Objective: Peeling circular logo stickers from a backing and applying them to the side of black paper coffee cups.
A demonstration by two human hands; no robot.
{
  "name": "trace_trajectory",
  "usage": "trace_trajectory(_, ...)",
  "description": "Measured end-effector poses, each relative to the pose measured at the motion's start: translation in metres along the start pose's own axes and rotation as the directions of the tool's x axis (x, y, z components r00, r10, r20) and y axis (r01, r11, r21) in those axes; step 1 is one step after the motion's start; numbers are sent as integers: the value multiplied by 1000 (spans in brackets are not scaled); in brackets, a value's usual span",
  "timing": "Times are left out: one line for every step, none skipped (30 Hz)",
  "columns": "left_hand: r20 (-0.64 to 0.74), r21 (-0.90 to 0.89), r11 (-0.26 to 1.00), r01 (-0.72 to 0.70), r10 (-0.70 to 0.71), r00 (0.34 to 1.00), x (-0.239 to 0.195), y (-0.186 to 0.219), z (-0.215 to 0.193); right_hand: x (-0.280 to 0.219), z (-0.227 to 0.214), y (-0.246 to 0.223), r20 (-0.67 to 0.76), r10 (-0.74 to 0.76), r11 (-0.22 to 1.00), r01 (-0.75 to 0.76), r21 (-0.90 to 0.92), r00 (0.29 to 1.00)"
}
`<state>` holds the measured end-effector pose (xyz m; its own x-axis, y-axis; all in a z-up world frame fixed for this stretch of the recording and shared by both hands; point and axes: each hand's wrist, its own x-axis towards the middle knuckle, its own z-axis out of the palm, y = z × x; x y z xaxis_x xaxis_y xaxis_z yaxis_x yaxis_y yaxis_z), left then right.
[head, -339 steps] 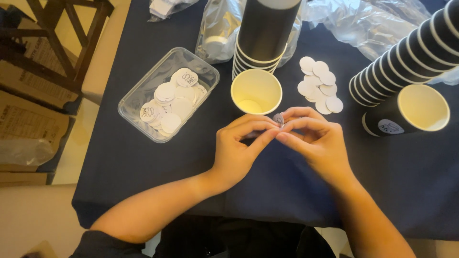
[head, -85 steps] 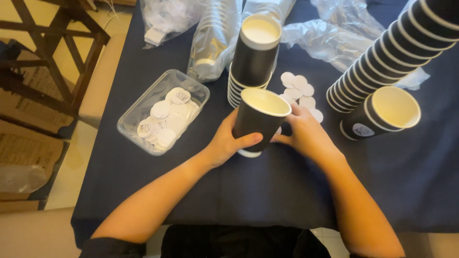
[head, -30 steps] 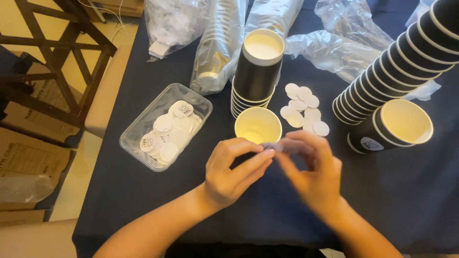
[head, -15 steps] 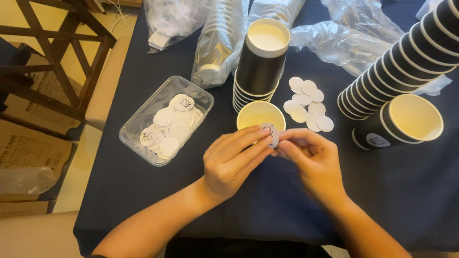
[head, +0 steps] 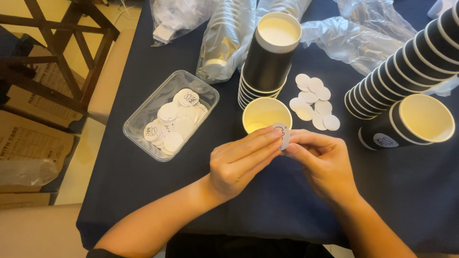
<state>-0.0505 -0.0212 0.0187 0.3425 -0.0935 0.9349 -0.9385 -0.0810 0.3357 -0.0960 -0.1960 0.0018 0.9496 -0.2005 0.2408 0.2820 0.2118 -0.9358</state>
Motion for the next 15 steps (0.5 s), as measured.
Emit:
trace_trajectory(0, -14, 1000, 4, -4, 1000, 1, 1, 0, 1, -1, 0, 10, -5, 1000, 5, -7, 1000)
trace_trajectory(1, -28, 1000, 7, -7, 1000, 2, 3, 0, 1, -2, 0, 19, -9, 1000, 9, -13, 1000)
trace_trajectory(2, -28, 1000, 8, -8, 1000, 2, 3, -1, 1, -2, 0, 19, -8, 1000, 8, -13, 1000)
trace_trajectory(19, -30, 999, 10, -10, 1000, 2, 3, -2, 1, -1, 0, 28, -21, 1000, 21, -6, 999)
trace_trajectory(37, -33, 999, 13, -12, 999, 3, 3, -3, 1, -1, 0, 36, -34, 999, 34, 1, 999)
trace_trajectory(38, -32, 999, 13, -12, 999, 2, 2, -3, 1, -2, 0, 36, -33, 999, 33, 1, 999)
trace_trajectory(40, -30, 1000, -1, 2, 999, 1, 1, -2, 1, -3, 0, 43, -43, 999, 44, -12, 998)
trace_trajectory(43, -28, 1000, -15, 16, 999, 0, 1, -2, 2, -3, 0, 50, -53, 998, 55, -26, 997)
trace_trajectory(43, -28, 1000, -14, 15, 999, 0, 1, -2, 2, -5, -1, 50, -53, 998, 54, -26, 997)
trace_trajectory(45, -26, 999, -18, 20, 999, 0, 1, -3, 2, -6, -2, 59, -66, 997, 69, -47, 996)
trace_trajectory(48, -25, 999, -23, 24, 999, 0, 1, -3, 2, -7, -3, 67, -79, 994, 84, -69, 995)
trace_trajectory(48, -25, 999, -21, 22, 999, -2, 0, -3, 2, -7, -4, 67, -77, 994, 82, -68, 995)
trace_trajectory(50, -16, 999, -35, 35, 998, -3, -2, -3, 2, -7, -4, 79, -85, 992, 92, -82, 993)
trace_trajectory(53, -8, 999, -48, 49, 997, -4, -3, -2, 3, -8, -5, 92, -94, 990, 102, -96, 991)
trace_trajectory(53, -8, 999, -47, 48, 997, -5, -2, -2, 2, -7, -6, 91, -93, 990, 101, -96, 991)
